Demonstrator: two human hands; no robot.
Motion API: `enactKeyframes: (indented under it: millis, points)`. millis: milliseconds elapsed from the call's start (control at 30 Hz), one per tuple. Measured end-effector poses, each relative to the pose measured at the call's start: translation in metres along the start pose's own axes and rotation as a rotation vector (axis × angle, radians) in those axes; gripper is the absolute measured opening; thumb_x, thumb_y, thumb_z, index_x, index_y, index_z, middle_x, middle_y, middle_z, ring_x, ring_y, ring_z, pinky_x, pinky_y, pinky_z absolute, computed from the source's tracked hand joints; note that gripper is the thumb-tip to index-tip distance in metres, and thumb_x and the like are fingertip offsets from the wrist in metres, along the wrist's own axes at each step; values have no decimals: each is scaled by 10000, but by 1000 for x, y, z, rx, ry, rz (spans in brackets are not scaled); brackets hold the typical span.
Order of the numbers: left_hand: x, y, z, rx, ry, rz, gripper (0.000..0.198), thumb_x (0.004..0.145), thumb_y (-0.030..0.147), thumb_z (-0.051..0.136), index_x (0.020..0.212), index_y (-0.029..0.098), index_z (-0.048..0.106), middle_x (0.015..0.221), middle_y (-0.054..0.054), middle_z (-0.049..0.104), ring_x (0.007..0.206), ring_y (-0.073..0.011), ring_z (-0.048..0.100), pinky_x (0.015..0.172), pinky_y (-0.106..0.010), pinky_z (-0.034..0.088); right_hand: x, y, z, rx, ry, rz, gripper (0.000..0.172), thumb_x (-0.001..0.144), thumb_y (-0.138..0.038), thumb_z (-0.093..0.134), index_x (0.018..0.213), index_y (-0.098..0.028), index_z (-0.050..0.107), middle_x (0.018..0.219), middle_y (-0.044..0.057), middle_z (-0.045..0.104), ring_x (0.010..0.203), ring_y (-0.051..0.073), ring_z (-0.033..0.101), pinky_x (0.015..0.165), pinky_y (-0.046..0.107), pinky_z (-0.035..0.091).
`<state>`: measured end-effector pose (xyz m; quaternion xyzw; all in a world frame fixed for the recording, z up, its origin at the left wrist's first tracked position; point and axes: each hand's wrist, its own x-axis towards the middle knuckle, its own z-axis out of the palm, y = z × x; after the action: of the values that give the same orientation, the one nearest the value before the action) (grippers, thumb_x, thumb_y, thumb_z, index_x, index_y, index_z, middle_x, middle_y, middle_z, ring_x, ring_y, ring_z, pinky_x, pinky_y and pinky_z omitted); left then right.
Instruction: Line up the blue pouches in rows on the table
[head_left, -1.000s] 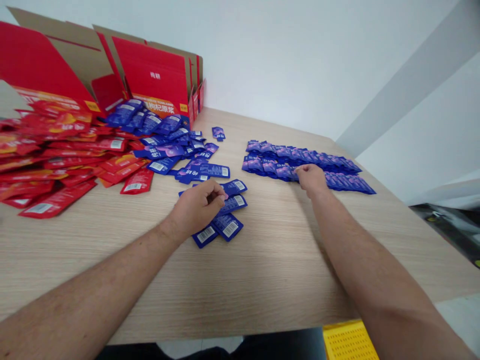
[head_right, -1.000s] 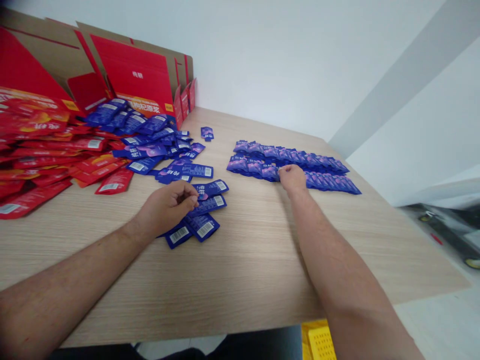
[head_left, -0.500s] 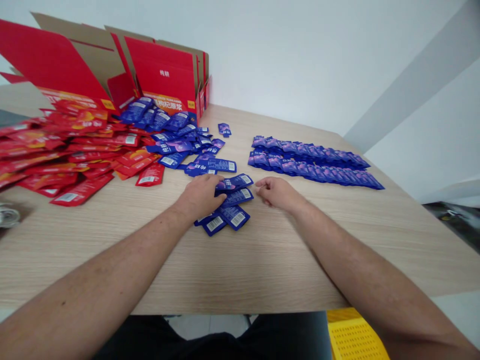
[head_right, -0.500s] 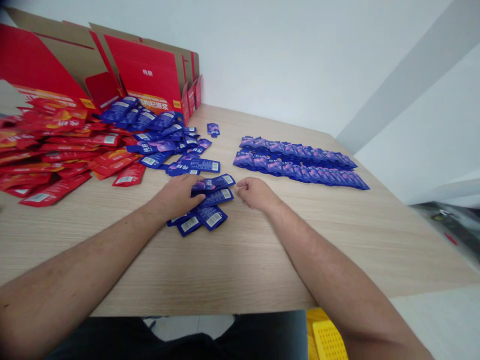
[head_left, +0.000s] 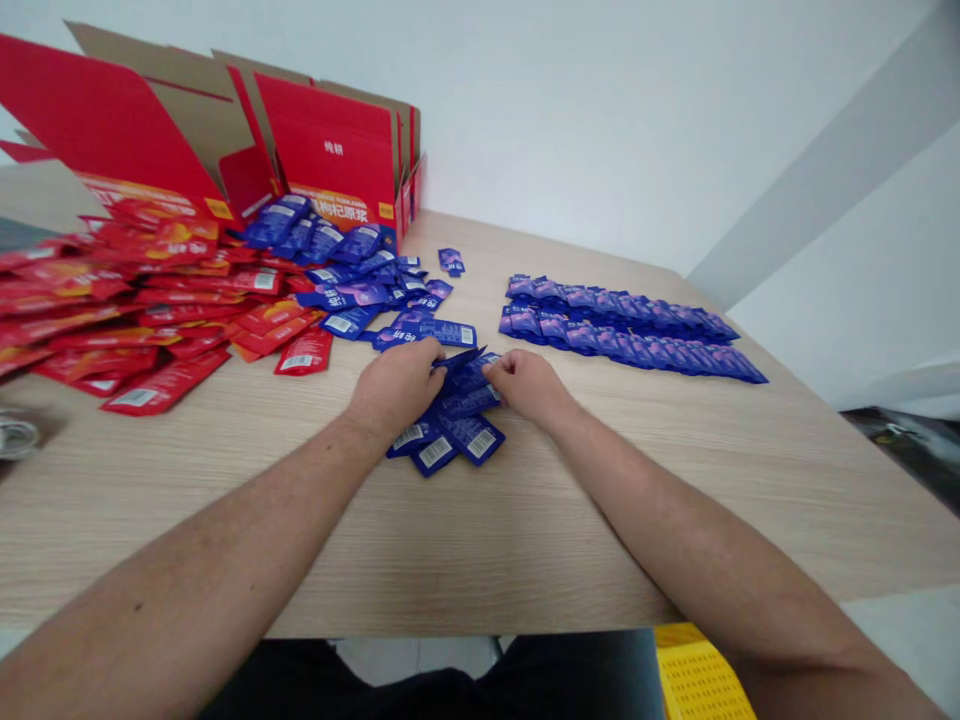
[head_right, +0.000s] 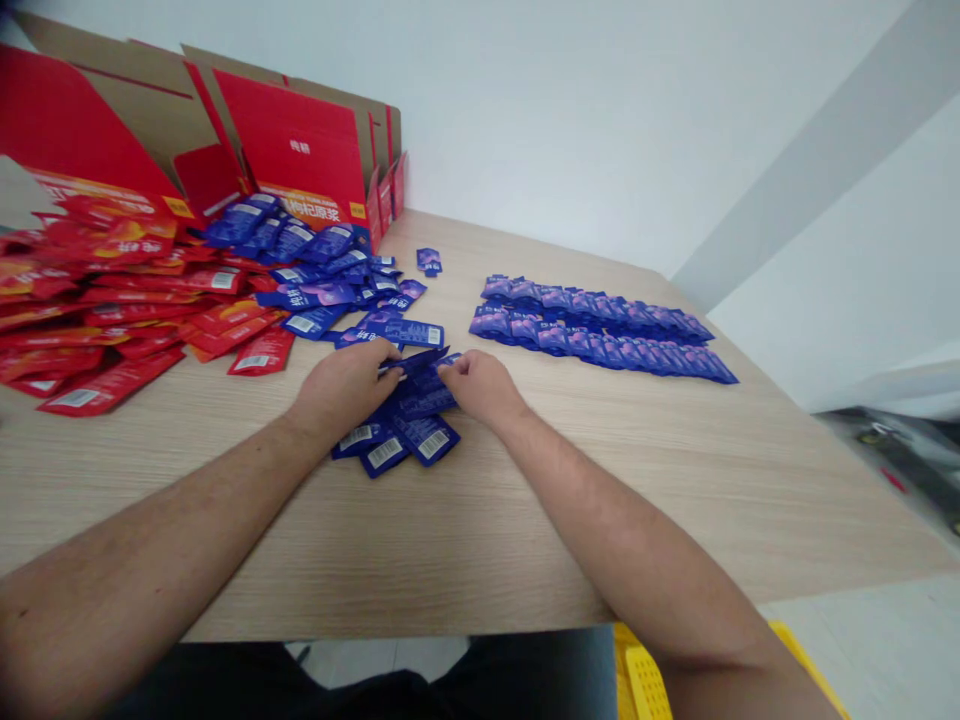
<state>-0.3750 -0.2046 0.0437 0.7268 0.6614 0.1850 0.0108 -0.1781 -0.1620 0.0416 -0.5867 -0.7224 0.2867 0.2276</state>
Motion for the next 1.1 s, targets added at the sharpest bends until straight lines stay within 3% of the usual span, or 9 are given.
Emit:
enactKeyframes:
  millis: [100,200,433,600,700,800,967,1100]
  points:
    - [-2,4,0,-47,23,81,153,919,287,571,1006,214,673,987,-69,747,975,-267,696,804,-350,519,-7,-9,5,351,-190,132,215,985,-338,601,841,-182,637,876,35,731,545,92,590,404,210,371]
    - [-5,8,4,-101,-4,173,133,910,278,570,973,218,671,953,-65,733,943,-266,690,783,-357,514,-10,-13,13,511,-223,164,222,996,-325,599,824,-188,630,843,18,726,504,77,576,342,189,347]
    - [-11,13,5,-241,-62,392,275,830,368,719,1033,184,696,1047,-93,716,1018,-285,667,896,-414,538,-9,-3,17,485,-191,186,219,983,-267,605,778,-191,622,626,-19,652,434,93,554,322,185,361]
    - [-15,13,6,-331,-54,506,292,860,391,719,1069,187,703,1092,-87,736,1071,-273,670,961,-422,541,-11,6,6,309,-183,164,212,950,-220,602,740,-193,612,475,-46,565,369,92,477,343,184,334]
    - [-17,13,7,-358,0,514,283,922,419,646,1072,187,702,1086,-80,740,1052,-257,678,950,-413,550,-13,16,-18,188,-132,88,208,940,-227,598,735,-192,607,491,-42,587,367,84,474,366,183,326]
    - [-18,12,8,-359,2,513,272,944,428,613,1052,199,711,1066,-71,744,1040,-253,683,940,-410,556,-11,35,-58,162,7,52,198,932,-220,598,737,-192,586,489,-50,571,361,70,443,386,176,323]
    - [-17,11,10,-366,-31,482,266,954,425,601,1049,204,714,1084,-74,742,1057,-252,679,951,-420,558,6,86,-134,276,315,195,214,931,-164,570,720,-196,554,446,-56,477,345,74,388,353,188,256]
    - [-17,11,13,-358,-48,481,285,959,439,589,1046,198,715,1086,-84,742,1074,-258,676,957,-431,559,30,131,-175,358,395,360,242,926,-134,574,702,-205,517,446,-56,444,345,74,359,346,188,237]
